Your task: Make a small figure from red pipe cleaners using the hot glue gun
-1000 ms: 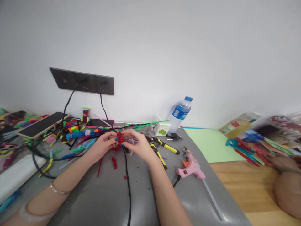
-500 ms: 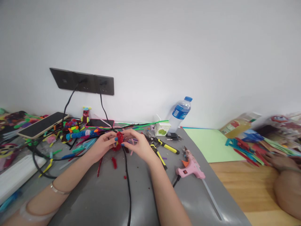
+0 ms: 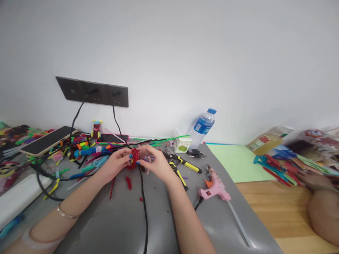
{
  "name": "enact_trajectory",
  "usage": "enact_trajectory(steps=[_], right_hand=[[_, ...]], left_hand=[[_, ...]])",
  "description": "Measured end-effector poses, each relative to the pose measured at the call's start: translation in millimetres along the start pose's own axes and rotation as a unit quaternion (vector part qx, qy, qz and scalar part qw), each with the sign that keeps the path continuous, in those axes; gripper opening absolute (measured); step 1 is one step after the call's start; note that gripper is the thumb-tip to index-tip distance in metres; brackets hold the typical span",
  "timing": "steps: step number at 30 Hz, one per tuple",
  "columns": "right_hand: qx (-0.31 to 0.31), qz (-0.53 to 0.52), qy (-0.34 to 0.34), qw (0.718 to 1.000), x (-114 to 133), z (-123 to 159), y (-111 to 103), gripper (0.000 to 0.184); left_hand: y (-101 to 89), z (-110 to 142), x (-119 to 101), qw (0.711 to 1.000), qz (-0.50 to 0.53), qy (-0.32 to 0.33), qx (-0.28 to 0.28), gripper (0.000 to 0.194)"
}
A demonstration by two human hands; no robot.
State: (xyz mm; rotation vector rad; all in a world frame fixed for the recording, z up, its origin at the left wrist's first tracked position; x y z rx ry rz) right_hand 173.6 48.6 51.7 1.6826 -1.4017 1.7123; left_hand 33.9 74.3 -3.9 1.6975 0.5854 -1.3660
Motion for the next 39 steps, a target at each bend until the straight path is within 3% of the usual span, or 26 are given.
enact_trajectory(steps=[10,39], right_hand=[[-0.005,0.007,-0.030,1.000,4.4,-0.6,-0.5,0.034],[-0.005,0.004,0.003,1.000,0.4,0.3,-0.2,0.035]], left_hand=[[0.0,-0.1,-1.3,1.000,0.003,0.003,-0.007,0.039],[1.2,0.8,-2.5,1.000,-0.005,0.000,-0.002,0.036]])
Point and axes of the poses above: each hand's wrist, its own z-axis away from the middle knuckle, its own y-axis out of the palm, x = y × z, the point moved 8 cm from there along -z, towards the middle knuckle, and after that the axes turned 14 degrees about x, right-handed, at the moved point
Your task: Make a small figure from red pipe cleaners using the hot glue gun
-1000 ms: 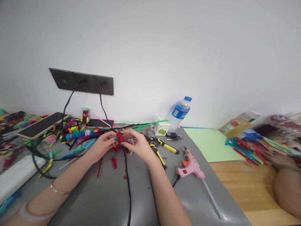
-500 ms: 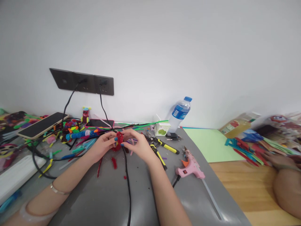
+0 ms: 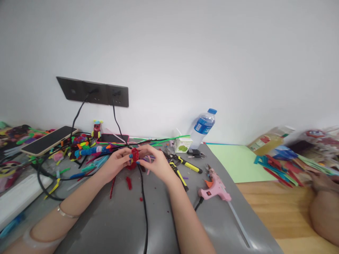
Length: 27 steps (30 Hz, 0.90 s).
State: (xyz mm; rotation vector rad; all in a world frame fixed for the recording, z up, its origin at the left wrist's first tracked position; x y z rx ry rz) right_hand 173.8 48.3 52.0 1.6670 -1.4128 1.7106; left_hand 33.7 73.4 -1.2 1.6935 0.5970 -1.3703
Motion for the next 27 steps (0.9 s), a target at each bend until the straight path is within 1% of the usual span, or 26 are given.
enact_trajectory(steps=[13,23,27], right_hand=[[0.000,-0.002,-0.002,1.000,0.9,-0.2,-0.6,0.034],[-0.001,0.005,-0.009,1.000,1.6,0.3,-0.8,0.034],[-0.001,0.001,-0.001,1.000,0.5,0.3,-0.1,0.035]], left_hand=[[0.7,0.5,-1.9,1.000,-0.005,0.003,0.000,0.035],[-0.9,-0.2,0.9,1.000,-0.003,0.004,-0.001,0.034],[-1.8,-0.2,2.3,1.000,-0.009,-0.001,0.000,0.034]])
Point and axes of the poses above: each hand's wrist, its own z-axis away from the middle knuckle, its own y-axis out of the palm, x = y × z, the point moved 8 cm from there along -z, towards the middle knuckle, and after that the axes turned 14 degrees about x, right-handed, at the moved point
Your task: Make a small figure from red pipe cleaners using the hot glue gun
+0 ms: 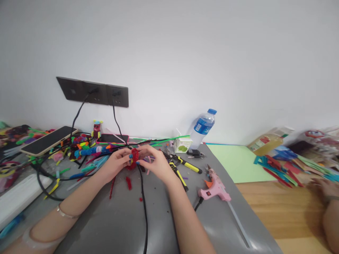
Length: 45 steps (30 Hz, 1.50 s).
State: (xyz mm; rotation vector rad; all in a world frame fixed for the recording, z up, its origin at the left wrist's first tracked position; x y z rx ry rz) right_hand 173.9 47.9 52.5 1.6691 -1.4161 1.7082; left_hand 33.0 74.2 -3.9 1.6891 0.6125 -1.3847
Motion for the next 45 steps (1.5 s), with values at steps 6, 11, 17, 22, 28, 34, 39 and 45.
enact_trajectory(steps=[6,11,17,22,28,34,39,45], right_hand=[[0.000,-0.005,0.001,1.000,0.2,-0.2,0.6,0.034],[0.000,0.001,-0.003,1.000,-0.2,-0.3,-0.2,0.034],[-0.003,0.005,-0.014,1.000,0.3,0.0,-1.1,0.033],[0.001,0.006,-0.014,1.000,0.5,-0.5,-0.7,0.034],[-0.001,0.005,-0.024,1.000,2.2,-0.7,-1.0,0.033],[-0.002,0.001,-0.029,1.000,3.5,-1.1,-1.1,0.034],[-0.002,0.003,-0.029,1.000,4.2,-1.1,-1.2,0.033],[-0.003,0.011,-0.026,1.000,3.8,-0.7,-1.8,0.033]], left_hand=[[-0.3,-0.4,-0.3,1.000,-0.005,0.006,0.003,0.034],[0.7,0.2,-1.3,1.000,-0.006,0.004,0.000,0.035],[-0.1,1.3,-2.4,1.000,-0.018,0.005,-0.008,0.036],[0.5,1.2,-2.3,1.000,-0.018,0.008,-0.003,0.036],[-0.5,1.2,-2.0,1.000,-0.017,0.008,-0.009,0.038],[0.0,1.6,-2.6,1.000,-0.019,0.006,-0.010,0.038],[0.2,1.3,-2.7,1.000,-0.026,0.006,-0.009,0.038],[-0.1,1.1,-3.0,0.999,-0.032,0.009,-0.003,0.036]])
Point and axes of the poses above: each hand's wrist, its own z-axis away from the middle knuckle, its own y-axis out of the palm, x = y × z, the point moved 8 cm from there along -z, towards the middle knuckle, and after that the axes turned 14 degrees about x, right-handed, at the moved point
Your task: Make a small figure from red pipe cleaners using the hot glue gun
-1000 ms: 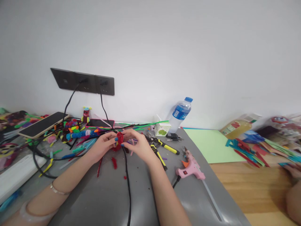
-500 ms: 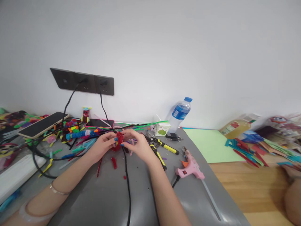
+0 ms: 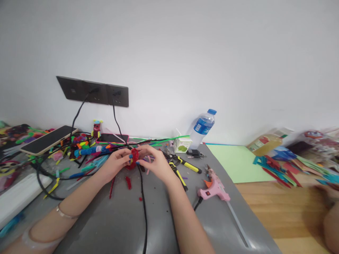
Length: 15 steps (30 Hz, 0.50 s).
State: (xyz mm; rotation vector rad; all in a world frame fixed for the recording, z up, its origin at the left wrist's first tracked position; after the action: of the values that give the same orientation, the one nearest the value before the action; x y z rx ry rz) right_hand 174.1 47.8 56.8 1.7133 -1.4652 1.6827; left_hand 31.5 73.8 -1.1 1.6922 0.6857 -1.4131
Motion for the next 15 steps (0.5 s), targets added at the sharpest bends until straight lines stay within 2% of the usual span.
enact_trajectory(steps=[11,15], right_hand=[[0.009,-0.010,0.017,1.000,-4.2,0.2,1.5,0.035],[0.025,-0.042,-0.010,0.999,-1.6,0.3,2.1,0.033]], left_hand=[[-0.6,-0.7,0.9,1.000,0.006,0.000,-0.003,0.035],[-1.4,-0.6,0.8,1.000,0.002,0.004,-0.002,0.036]])
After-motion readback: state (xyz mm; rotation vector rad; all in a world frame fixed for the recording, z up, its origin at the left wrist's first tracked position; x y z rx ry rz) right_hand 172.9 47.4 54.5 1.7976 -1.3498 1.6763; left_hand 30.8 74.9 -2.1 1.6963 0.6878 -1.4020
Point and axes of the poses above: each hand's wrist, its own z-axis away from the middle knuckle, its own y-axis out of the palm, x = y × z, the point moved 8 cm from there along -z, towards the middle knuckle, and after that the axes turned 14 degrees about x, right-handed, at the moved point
